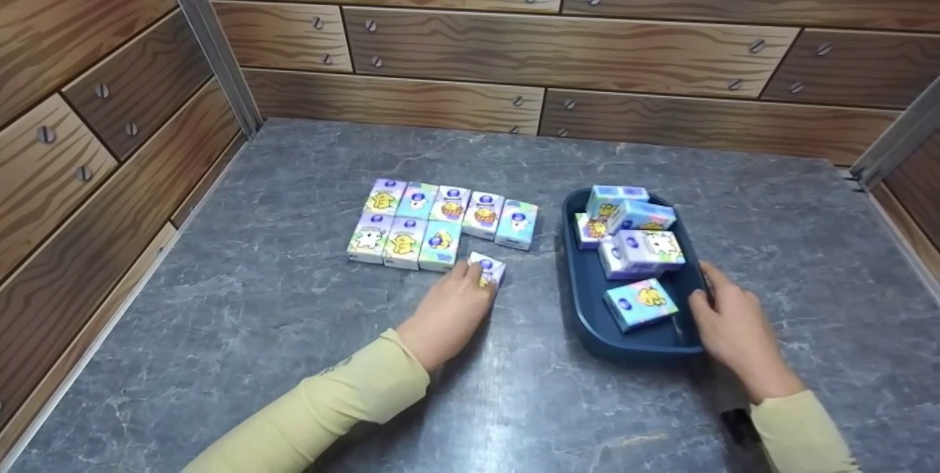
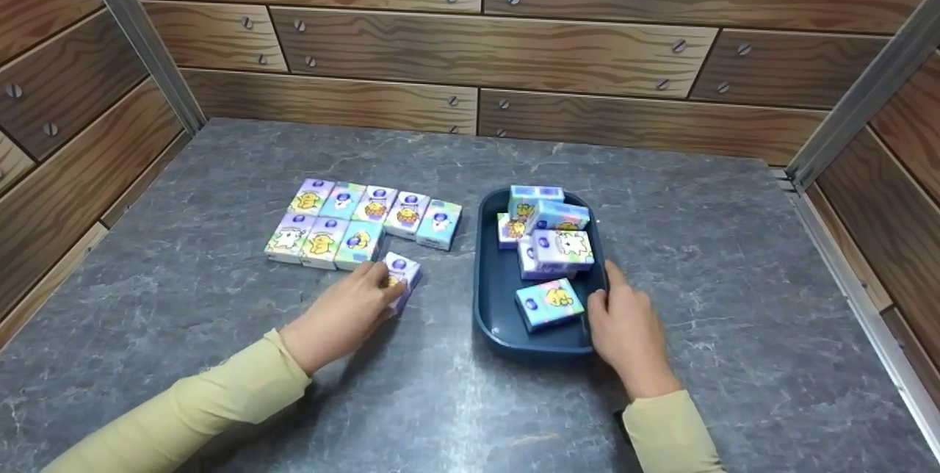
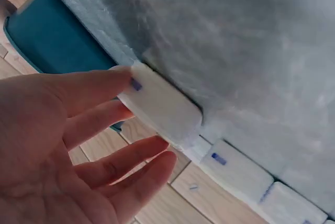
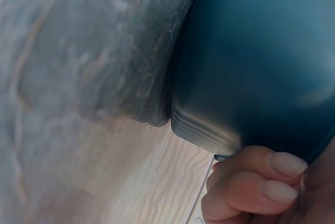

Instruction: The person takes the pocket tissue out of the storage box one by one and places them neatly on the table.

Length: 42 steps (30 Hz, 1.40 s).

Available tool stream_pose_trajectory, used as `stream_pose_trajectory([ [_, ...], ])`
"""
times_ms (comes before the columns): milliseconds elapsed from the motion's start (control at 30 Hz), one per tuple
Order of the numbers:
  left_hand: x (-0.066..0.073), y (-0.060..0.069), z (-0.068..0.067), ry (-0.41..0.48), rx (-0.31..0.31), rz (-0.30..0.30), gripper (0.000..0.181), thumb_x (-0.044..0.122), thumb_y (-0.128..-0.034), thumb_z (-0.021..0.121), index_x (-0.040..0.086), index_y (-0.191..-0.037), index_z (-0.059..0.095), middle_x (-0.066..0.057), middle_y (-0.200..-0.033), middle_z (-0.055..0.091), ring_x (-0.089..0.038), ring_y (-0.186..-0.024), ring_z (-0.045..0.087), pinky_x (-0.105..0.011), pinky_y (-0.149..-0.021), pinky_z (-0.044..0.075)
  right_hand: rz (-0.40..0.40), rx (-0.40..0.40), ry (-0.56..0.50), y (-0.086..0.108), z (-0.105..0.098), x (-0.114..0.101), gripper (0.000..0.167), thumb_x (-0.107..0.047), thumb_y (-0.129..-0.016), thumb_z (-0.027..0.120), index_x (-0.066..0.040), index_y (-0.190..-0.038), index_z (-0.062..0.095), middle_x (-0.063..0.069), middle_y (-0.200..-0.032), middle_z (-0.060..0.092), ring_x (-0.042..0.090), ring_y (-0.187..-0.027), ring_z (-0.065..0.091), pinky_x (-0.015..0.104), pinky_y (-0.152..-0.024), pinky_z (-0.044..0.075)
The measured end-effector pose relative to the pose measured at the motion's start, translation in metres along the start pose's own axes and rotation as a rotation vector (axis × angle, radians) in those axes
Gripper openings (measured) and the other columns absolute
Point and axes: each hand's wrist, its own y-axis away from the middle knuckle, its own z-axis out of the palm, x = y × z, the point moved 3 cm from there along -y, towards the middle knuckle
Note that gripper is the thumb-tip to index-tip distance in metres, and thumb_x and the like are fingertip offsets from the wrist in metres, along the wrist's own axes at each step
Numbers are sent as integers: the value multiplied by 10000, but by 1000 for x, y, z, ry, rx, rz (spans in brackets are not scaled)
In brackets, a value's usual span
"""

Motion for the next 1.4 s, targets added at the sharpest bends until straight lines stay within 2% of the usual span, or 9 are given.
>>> stream_pose_trajectory([
  [100, 2, -3, -1, -50, -17, 48, 200, -15, -870, 627, 16, -1054, 702, -142, -998, 597, -250, -853, 583, -315, -644, 558, -5, -4, -2, 0, 0, 0, 539, -173, -987, 346, 96, -1447, 263, 384, -1349, 385, 485, -1186, 460, 627, -937, 379],
  [233, 4, -8, -1, -86, -44, 83, 182, -14, -860, 633, 9, -1024, 708, -132, -964, 627, -243, -793, 607, -312, -579, 553, -28, 6, 0, 1, -1, 0, 529, -164, -985, 351, 97, -1440, 280, 386, -1332, 403, 484, -1154, 487, 626, -917, 394],
  [367, 5, -14, 1, -130, -43, 93, 152, -25, -862, 609, 6, -962, 719, -116, -871, 632, -223, -726, 609, -301, -530, 539, -27, 7, 0, 1, -2, 0, 528, -160, -981, 341, 91, -1442, 283, 387, -1306, 431, 455, -1103, 531, 611, -880, 424],
  [567, 4, -25, 6, -196, -26, 81, 145, -21, -872, 594, 3, -910, 732, -114, -815, 626, -213, -696, 616, -289, -502, 534, -9, -7, -4, 0, -2, 0, 540, -183, -987, 332, 80, -1454, 264, 382, -1339, 399, 448, -1123, 518, 611, -889, 420],
  [800, -4, -34, 8, -149, -87, 54, 155, -23, -867, 605, 42, -895, 742, -125, -833, 634, -239, -729, 621, -308, -541, 546, -22, 7, -12, 1, -1, 1, 530, -170, -986, 339, 93, -1443, 279, 378, -1331, 413, 468, -1137, 509, 614, -906, 412],
  [967, -8, -39, 8, -125, -93, 42, 161, -38, -859, 603, 44, -886, 739, -130, -833, 641, -250, -733, 624, -323, -559, 552, -11, 7, -11, 1, -1, 1, 534, -165, -984, 340, 97, -1443, 271, 377, -1336, 408, 462, -1143, 506, 613, -913, 407],
  [1200, -14, -45, 10, -104, -138, 17, 152, -27, -879, 604, 27, -932, 736, -151, -869, 648, -263, -761, 631, -337, -595, 559, -15, 16, -7, 0, -2, 2, 531, -168, -985, 346, 97, -1441, 279, 381, -1318, 425, 462, -1126, 519, 610, -899, 418],
  [1400, -16, -46, 9, -87, -128, 17, 146, -23, -873, 621, 31, -937, 740, -140, -861, 645, -262, -777, 627, -339, -630, 561, -32, 22, -5, 1, -2, 1, 529, -159, -980, 341, 103, -1436, 284, 379, -1295, 450, 449, -1100, 537, 605, -883, 428],
])
